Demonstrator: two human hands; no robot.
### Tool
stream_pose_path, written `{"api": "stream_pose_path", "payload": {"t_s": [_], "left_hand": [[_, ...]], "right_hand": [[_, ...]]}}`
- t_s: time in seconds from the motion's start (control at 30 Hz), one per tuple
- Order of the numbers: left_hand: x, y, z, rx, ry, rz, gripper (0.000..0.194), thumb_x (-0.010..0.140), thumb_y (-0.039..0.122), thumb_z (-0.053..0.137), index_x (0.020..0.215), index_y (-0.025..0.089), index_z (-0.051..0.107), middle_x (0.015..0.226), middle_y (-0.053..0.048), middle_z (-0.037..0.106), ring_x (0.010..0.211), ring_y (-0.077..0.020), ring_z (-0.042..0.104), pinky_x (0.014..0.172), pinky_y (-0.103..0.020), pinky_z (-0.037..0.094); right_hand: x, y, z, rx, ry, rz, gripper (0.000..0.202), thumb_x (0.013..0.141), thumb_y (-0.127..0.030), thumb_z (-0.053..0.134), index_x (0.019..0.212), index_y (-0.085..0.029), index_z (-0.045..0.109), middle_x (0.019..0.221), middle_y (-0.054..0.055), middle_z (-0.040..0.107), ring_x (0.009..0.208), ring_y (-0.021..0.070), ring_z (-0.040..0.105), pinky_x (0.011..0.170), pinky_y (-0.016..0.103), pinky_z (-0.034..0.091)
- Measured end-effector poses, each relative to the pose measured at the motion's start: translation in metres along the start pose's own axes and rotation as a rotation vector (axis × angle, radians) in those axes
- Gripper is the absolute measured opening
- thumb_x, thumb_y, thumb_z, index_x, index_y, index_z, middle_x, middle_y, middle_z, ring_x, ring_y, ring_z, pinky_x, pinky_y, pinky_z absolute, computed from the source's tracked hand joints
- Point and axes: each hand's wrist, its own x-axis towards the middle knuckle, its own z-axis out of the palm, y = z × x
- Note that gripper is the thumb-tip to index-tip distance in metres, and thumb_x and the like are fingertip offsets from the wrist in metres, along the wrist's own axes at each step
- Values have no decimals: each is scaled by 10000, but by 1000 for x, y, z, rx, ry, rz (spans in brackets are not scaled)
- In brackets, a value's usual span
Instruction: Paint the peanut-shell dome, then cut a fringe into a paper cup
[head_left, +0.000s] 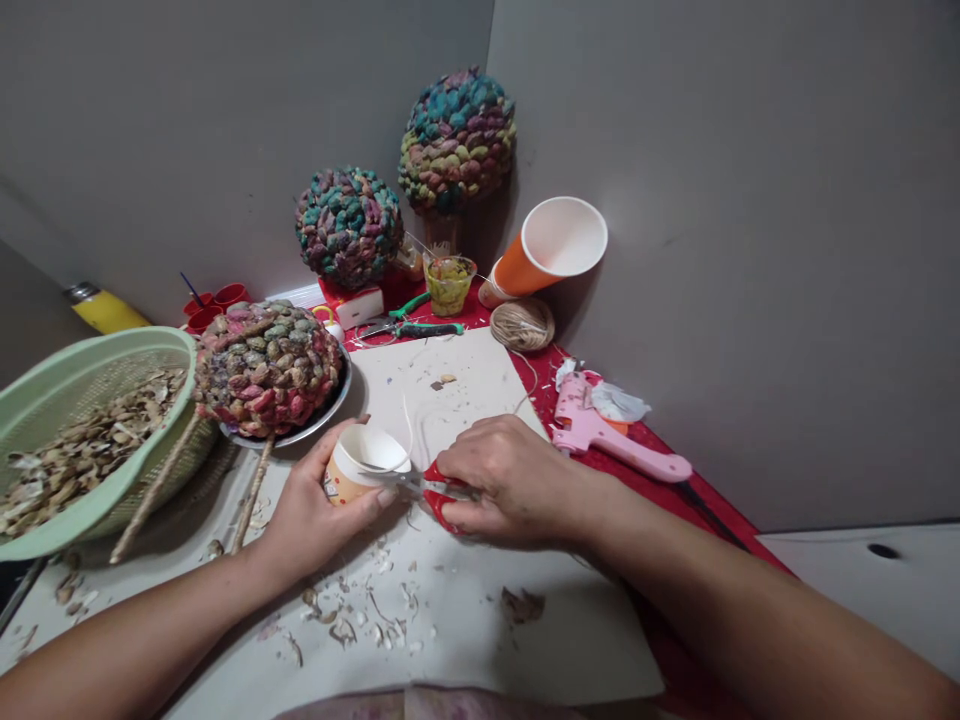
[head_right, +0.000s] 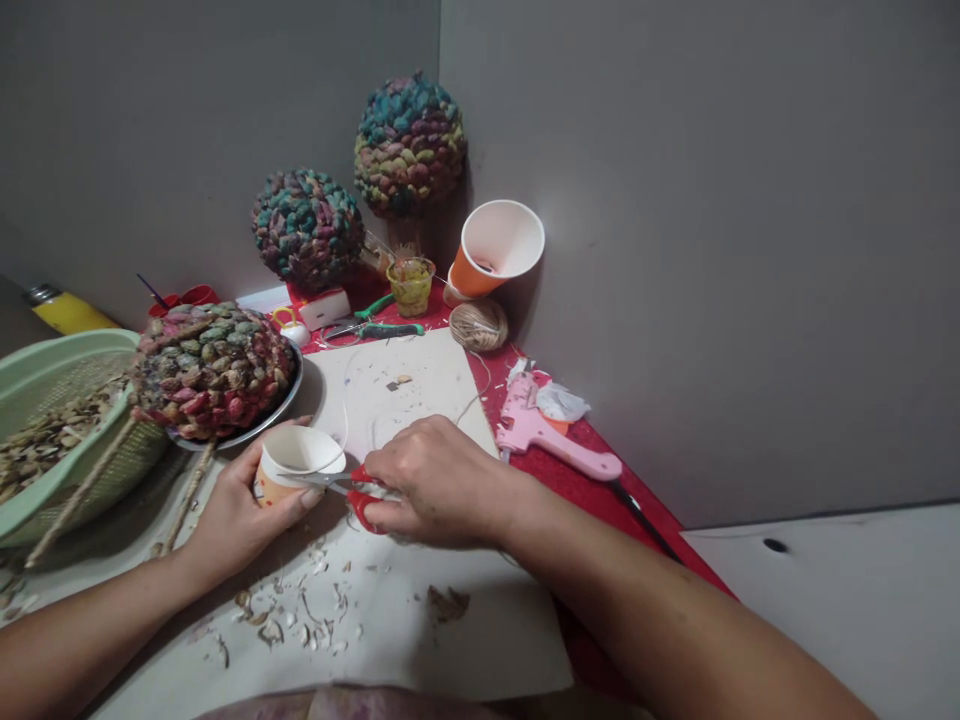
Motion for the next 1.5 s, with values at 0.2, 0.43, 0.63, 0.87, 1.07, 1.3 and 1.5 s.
{"api": "stream_pose_path", "payload": {"t_s": [0.2, 0.43, 0.63, 0.87, 1.07, 1.3, 1.5], "left_hand": [[-1, -5, 2, 85, 51, 66, 697, 739, 426, 800, 1349, 151, 605, 1371, -179, 710, 1259, -357, 668, 1137, -530, 478], [-2, -10, 2, 83, 61, 50, 697, 766, 438, 806, 1364, 154, 588, 1397, -183, 690, 1278, -346, 652, 1147, -531, 467], [-2, -16, 3, 143, 81, 102, 715, 768, 436, 801, 1374, 130, 577, 1434, -228, 663, 1305, -373, 642, 1148, -562, 463], [-3, -17, 1, 176, 124, 130, 733, 760, 446, 814, 1391, 162, 574, 1448, -200, 658, 1331, -375, 625, 1171, -560, 442], [1, 3, -6, -17, -52, -21, 774, 783, 509, 753, 1422, 120, 551, 1322, -169, 730, 1214, -357, 686, 1031, -468, 560], [1, 7, -5, -94, -105, -112, 661, 722, 462, 822, 1264, 125, 650, 1133, -124, 803, 1025, -306, 737, 911, -392, 601], [-2, 3, 1, -99, -76, -66, 671, 749, 419, 801, 1318, 127, 599, 1224, -138, 758, 1104, -298, 717, 1013, -425, 559]], "right_hand": [[-2, -2, 5, -9, 18, 17, 205, 838, -239, 643, 642, -183, 623, 552, -21, 615, 517, 118, 460, 597, 293, 247], [-2, 2, 5, -41, -11, -24, 238, 926, -235, 612, 697, -176, 638, 596, -10, 647, 529, 122, 490, 602, 301, 260], [0, -4, 7, -54, 24, 21, 218, 889, -265, 628, 689, -179, 640, 578, -6, 652, 523, 126, 497, 593, 295, 256], [-2, -4, 9, -74, 66, -13, 242, 941, -248, 607, 714, -185, 661, 583, -9, 654, 533, 128, 510, 601, 297, 269], [-1, 6, 2, -70, 38, -48, 253, 951, -239, 642, 706, -177, 643, 595, -14, 636, 543, 124, 497, 610, 288, 277], [-1, 6, -3, 3, -9, -15, 242, 898, -239, 620, 663, -182, 623, 558, -27, 582, 524, 113, 427, 600, 287, 241], [-1, 3, 4, 53, 1, 21, 194, 839, -245, 627, 655, -186, 627, 553, -39, 563, 522, 107, 395, 592, 285, 233]]}}
